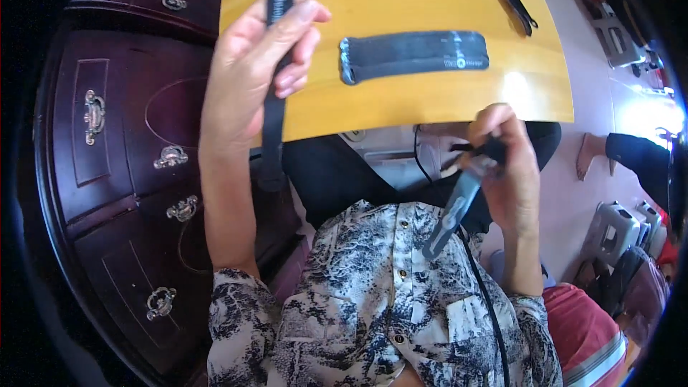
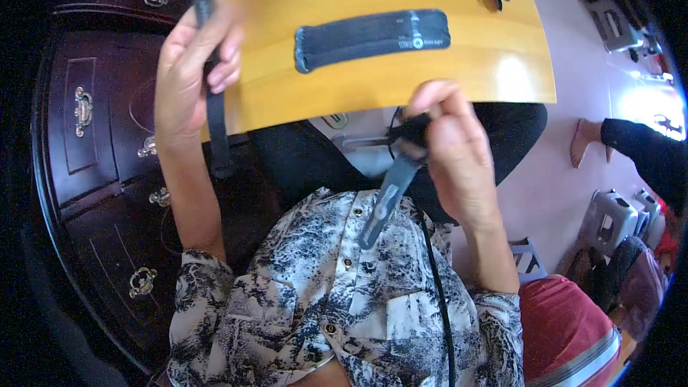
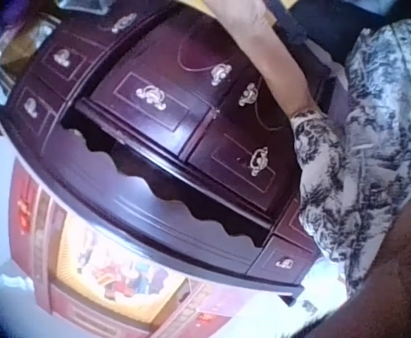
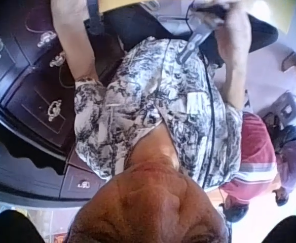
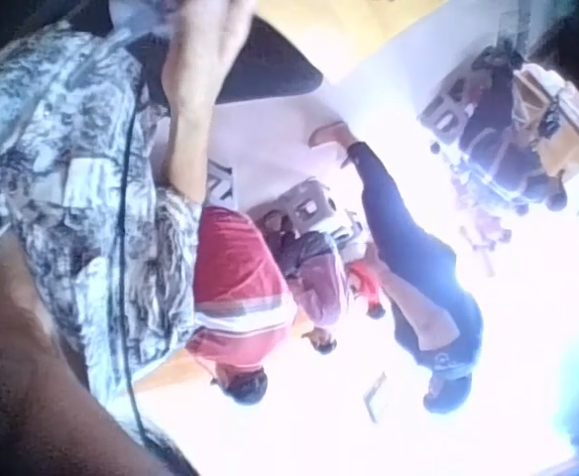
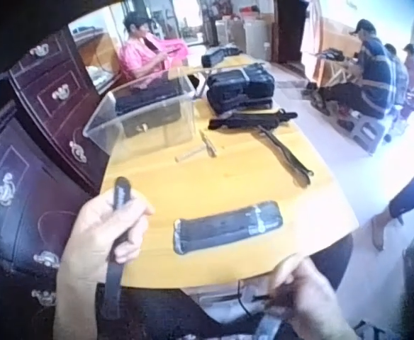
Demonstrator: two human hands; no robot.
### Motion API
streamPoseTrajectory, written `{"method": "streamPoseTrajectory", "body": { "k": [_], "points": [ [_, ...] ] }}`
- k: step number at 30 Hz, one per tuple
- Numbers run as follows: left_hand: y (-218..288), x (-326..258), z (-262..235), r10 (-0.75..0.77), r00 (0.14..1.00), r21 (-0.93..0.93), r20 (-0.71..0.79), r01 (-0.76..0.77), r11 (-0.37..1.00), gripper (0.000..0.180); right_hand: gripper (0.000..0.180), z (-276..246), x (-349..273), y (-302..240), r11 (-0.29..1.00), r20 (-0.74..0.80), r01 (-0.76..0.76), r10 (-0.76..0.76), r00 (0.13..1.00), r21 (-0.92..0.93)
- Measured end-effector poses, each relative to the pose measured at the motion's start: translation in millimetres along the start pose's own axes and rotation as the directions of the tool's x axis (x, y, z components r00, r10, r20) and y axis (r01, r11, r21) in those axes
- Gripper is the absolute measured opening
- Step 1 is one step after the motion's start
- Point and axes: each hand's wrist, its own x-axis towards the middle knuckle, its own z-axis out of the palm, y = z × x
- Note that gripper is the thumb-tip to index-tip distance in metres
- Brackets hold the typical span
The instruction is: Sorting and organizing black flexible straps into piles and a plastic container.
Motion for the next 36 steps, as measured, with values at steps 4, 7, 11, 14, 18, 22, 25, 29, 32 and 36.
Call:
{"method": "streamPoseTrajectory", "body": {
  "k": [4,7,11,14,18,22,25,29,32,36],
  "points": [
    [-11,-17,-25,0.074,0.991,0.009,-0.112,-0.073,0.997,0.019,0.02,-14,-13,25,0.919,0.158,-0.351,0.379,0.912,-0.179],
    [-10,-31,-32,0.077,0.991,-0.012,-0.11,-0.079,0.997,0.02,0.016,-44,-5,73,0.87,0.126,-0.451,0.479,0.869,-0.2],
    [-8,-43,-36,0.102,0.99,-0.045,-0.096,-0.107,0.993,0.022,0.017,-91,25,146,0.77,-0.032,-0.427,0.47,0.882,-0.474],
    [-11,-49,-37,0.098,0.989,-0.025,-0.11,-0.101,0.995,0.022,0.015,-113,40,181,0.762,-0.028,-0.346,0.397,0.917,-0.547],
    [-8,-57,-40,0.082,0.987,-0.003,-0.139,-0.083,0.997,0.021,0.013,-105,54,198,0.873,-0.156,-0.343,0.307,0.939,-0.347],
    [-17,-53,-43,0.057,0.99,-0.061,-0.132,-0.065,0.996,0.019,0.013,-110,59,191,0.894,-0.342,-0.438,0.385,0.857,-0.092],
    [-27,-39,-32,0.014,0.996,-0.098,-0.085,-0.022,0.995,0.019,0.019,-138,63,205,0.899,-0.42,-0.439,0.401,0.814,0.008],
    [-29,-29,-41,0.009,0.99,-0.084,-0.142,-0.021,0.996,0.018,0.024,-192,99,271,0.796,-0.043,-0.014,-0.015,0.999,-0.606],
    [-41,-34,-63,-0.032,0.982,-0.089,-0.184,0.016,0.996,0.018,0.021,-175,118,286,0.423,-0.131,-0.257,0.305,0.943,-0.869],
    [-57,-8,-71,-0.11,0.994,-0.191,-0.01,0.106,0.976,0.02,0.024,-207,126,330,0.05,0.057,0.052,0.103,0.993,-0.997]
  ]
}}
